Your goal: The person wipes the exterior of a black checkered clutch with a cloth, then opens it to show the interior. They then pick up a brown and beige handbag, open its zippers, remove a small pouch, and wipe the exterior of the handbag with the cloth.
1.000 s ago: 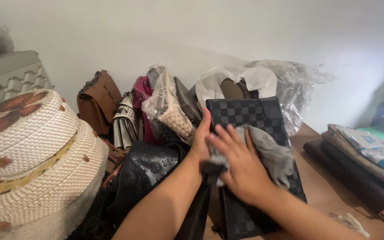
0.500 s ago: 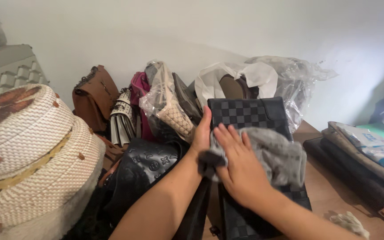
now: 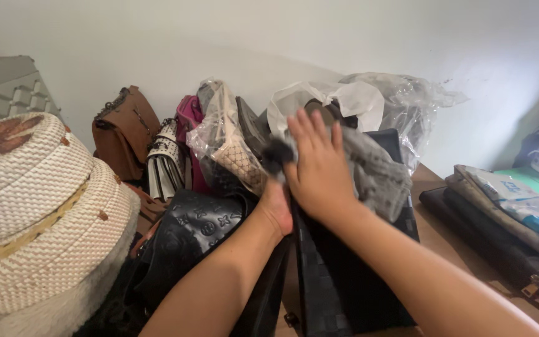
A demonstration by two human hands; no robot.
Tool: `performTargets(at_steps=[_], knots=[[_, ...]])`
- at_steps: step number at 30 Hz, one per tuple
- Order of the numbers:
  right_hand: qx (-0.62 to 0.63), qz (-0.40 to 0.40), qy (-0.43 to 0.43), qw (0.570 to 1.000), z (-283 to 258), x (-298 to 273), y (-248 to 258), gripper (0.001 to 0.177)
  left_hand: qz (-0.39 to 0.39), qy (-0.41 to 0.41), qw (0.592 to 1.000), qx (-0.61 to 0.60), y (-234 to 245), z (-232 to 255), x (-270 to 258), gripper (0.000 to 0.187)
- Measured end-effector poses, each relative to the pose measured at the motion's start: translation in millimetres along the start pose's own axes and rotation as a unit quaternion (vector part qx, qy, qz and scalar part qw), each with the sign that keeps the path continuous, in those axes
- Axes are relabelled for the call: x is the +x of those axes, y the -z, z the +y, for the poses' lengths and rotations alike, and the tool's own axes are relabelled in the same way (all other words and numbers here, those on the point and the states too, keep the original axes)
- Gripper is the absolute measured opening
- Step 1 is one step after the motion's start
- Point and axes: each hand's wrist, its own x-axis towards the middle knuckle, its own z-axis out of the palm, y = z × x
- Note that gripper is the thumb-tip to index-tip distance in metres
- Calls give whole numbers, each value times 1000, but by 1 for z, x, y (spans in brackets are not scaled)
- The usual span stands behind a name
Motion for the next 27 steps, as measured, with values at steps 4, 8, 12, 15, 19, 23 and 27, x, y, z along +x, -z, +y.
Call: performTargets(at_steps=[4, 8, 12, 15, 19, 23, 27], knots=[[109, -40, 23, 993, -13, -59, 14, 75, -111, -30, 993, -39, -2, 2, -3, 50], [15, -41, -10, 999, 7, -56, 25, 70, -25, -4, 999, 48, -7, 4, -8, 43], [-84, -26, -122, 989, 32, -19, 39, 86, 22, -8, 999, 31, -9, 2, 1, 33], [-68, -43, -150, 985, 41, -10, 46, 95, -33, -31, 999, 11, -4, 2, 2, 24], [94, -36, -332, 938, 68, 2, 46, 57, 19, 41, 998, 33, -1, 5, -1, 29], [167, -69, -389, 903, 104, 15, 34, 47, 32, 43, 997, 50, -6, 6, -3, 31], [298, -23, -474, 828, 135, 18, 27, 43, -7, 47, 997, 55, -8, 5, -4, 34]])
